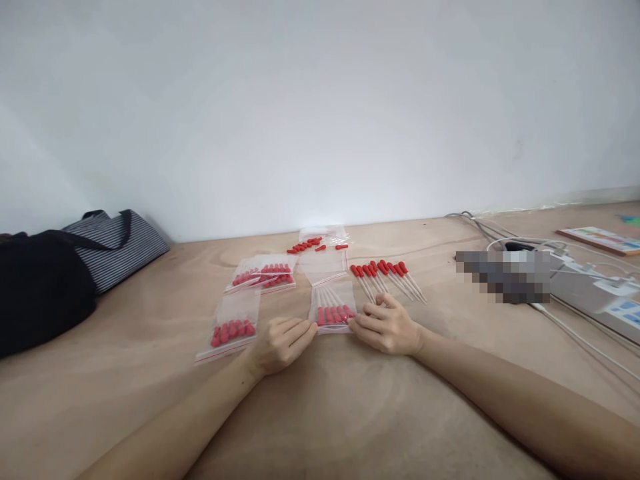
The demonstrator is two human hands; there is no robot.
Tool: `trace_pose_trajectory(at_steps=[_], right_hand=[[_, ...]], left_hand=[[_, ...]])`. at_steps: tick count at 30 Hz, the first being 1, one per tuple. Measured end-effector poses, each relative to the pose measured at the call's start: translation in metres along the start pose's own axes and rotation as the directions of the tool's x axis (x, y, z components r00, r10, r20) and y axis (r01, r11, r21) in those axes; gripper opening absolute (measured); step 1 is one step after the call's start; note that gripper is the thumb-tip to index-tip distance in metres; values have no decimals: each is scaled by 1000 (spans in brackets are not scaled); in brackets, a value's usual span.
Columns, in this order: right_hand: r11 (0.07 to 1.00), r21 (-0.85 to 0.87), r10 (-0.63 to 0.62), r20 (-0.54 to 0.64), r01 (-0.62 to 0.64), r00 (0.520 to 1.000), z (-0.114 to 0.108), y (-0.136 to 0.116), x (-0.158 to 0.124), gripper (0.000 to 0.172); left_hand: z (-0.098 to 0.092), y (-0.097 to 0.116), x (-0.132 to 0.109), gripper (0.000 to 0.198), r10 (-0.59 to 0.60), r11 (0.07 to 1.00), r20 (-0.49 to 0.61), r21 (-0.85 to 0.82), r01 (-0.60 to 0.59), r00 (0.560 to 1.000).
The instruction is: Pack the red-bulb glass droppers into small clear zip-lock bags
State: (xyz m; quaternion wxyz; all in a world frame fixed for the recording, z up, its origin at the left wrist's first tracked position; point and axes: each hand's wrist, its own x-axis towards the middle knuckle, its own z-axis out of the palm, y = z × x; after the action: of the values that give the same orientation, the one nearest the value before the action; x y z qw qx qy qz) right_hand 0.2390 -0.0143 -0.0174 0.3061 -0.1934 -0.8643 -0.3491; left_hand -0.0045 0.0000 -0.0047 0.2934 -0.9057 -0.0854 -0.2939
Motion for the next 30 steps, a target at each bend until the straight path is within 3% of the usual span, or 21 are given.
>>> trace_pose_trajectory(at_steps=[6, 15, 21, 30], right_hand=[[996, -19, -89, -77, 87, 993, 4, -4, 8, 24], [1000, 1, -21, -66, 21, 998, 10, -4, 10, 15], [997, 72, -32, -64, 36, 997, 17, -6, 15, 23], [997, 54, -51, -49, 53, 998, 15, -6, 16, 27]], left_hand=[[4, -3, 10, 16, 2, 998, -11, -60, -3, 1000], [17, -4, 8, 12, -49, 982, -50, -185, 39, 998], [18, 0, 16, 12, -59, 988, -62, -143, 50, 996], [18, 2, 26, 25, 49, 995, -73, -79, -54, 996]])
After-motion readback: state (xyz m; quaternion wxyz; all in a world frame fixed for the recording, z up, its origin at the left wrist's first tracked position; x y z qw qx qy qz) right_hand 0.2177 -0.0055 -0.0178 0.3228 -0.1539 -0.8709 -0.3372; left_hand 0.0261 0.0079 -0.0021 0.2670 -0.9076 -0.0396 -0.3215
